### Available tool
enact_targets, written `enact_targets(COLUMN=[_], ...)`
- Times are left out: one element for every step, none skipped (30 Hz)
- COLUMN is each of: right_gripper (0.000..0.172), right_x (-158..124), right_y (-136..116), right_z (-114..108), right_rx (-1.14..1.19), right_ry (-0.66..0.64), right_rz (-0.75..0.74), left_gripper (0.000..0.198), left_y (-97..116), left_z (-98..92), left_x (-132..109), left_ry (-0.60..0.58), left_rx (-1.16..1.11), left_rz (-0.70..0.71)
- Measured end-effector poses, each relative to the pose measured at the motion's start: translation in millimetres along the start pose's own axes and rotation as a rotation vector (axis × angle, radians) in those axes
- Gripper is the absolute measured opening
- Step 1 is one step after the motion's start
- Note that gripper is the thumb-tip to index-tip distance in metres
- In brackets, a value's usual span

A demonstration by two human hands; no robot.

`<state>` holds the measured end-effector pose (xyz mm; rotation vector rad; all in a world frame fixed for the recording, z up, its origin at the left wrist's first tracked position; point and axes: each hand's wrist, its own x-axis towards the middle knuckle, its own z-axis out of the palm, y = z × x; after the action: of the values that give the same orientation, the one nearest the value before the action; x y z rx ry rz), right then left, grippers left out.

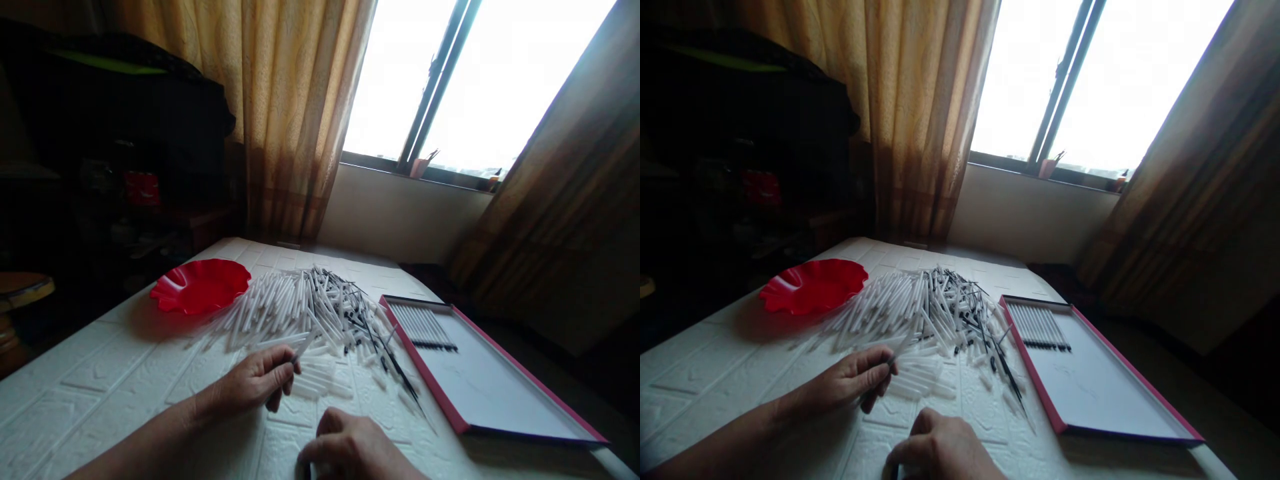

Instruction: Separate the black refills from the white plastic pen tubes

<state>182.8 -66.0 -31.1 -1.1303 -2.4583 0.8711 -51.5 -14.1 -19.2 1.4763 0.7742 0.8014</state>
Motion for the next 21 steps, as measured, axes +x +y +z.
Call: enact_targets(right_gripper=[0.026, 0.022, 0.019, 0.017, 0.016, 0.015, 0.015, 0.014, 0.013, 0.011, 0.011, 0.015, 0.021, 0.027, 0.033, 0.039, 0.043, 0.047, 0.05, 0.052, 0.053], right_x=[0.1, 1.4, 3.3, 5.2, 7.0, 8.3, 9.2, 9.7, 10.1, 10.5, 11.1, 11.8, 12.6, 13.5, 14.3, 15.0, 15.6, 16.1, 16.3, 16.3, 16.1], right_y=[1.8, 2.7, 2.8, 2.1, 0.9, -0.5, -1.9, -2.9, -3.1, -2.5, -0.9, 1.3, 3.9, 6.4, 8.3, 9.3, 9.3, 8.4, 6.8, 4.8, 2.7], right_z=[5.7, 9.3, 10.5, 9.2, 5.4, -0.5, -8.2, -17.0, -25.9, -34.2, -41.2, -46.2, -49.2, -50.1, -49.3, -47.3, -44.6, -41.8, -39.1, -37.0, -35.3], right_rx=[-0.05, -0.092, -0.116, -0.115, -0.087, -0.044, 0.005, 0.07, 0.126, 0.199, 0.312, 0.444, 0.575, 0.695, 0.79, 0.86, 0.913, 0.953, 0.983, 1.001, 1.012], right_ry=[-0.022, -0.03, -0.029, -0.015, 0.015, 0.062, 0.128, 0.201, 0.273, 0.338, 0.379, 0.423, 0.461, 0.491, 0.516, 0.531, 0.538, 0.539, 0.541, 0.543, 0.544], right_rz=[0.004, 0.016, 0.024, 0.016, -0.006, -0.034, -0.054, -0.061, -0.04, -0.001, 0.048, 0.088, 0.124, 0.151, 0.17, 0.184, 0.197, 0.208, 0.214, 0.218, 0.222], left_gripper=[0.065, 0.067, 0.069, 0.07, 0.07, 0.069, 0.067, 0.065, 0.062, 0.059, 0.055, 0.05, 0.045, 0.04, 0.036, 0.033, 0.031, 0.03, 0.03, 0.029, 0.028], left_y=[-1.8, -3.3, -4.4, -5.2, -5.6, -5.9, -6.0, -6.2, -6.3, -6.6, -6.9, -7.3, -7.6, -7.7, -7.6, -7.0, -5.8, -4.1, -2.0, 0.4, 2.7], left_z=[1.4, 2.9, 4.2, 5.3, 5.9, 6.1, 5.8, 5.2, 4.4, 3.5, 2.8, 2.3, 2.2, 2.7, 3.8, 5.3, 7.3, 9.5, 11.7, 13.8, 15.6], left_x=[-0.1, -0.5, -0.9, -1.4, -1.8, -2.2, -2.4, -2.6, -2.9, -3.2, -3.6, -4.2, -4.9, -5.7, -6.5, -7.4, -8.1, -8.7, -9.1, -9.4, -9.5], left_ry=[-0.002, -0.002, -0.001, 0.001, 0.003, 0.004, 0.005, 0.008, 0.011, 0.018, 0.026, 0.036, 0.042, 0.045, 0.044, 0.042, 0.038, 0.032, 0.027, 0.024, 0.021], left_rx=[0.009, 0.018, 0.029, 0.042, 0.058, 0.076, 0.097, 0.119, 0.144, 0.171, 0.2, 0.23, 0.26, 0.288, 0.313, 0.334, 0.351, 0.365, 0.375, 0.385, 0.394], left_rz=[-0.002, -0.003, -0.001, 0.003, 0.01, 0.02, 0.031, 0.044, 0.058, 0.077, 0.099, 0.124, 0.15, 0.173, 0.192, 0.206, 0.214, 0.219, 0.22, 0.22, 0.22])
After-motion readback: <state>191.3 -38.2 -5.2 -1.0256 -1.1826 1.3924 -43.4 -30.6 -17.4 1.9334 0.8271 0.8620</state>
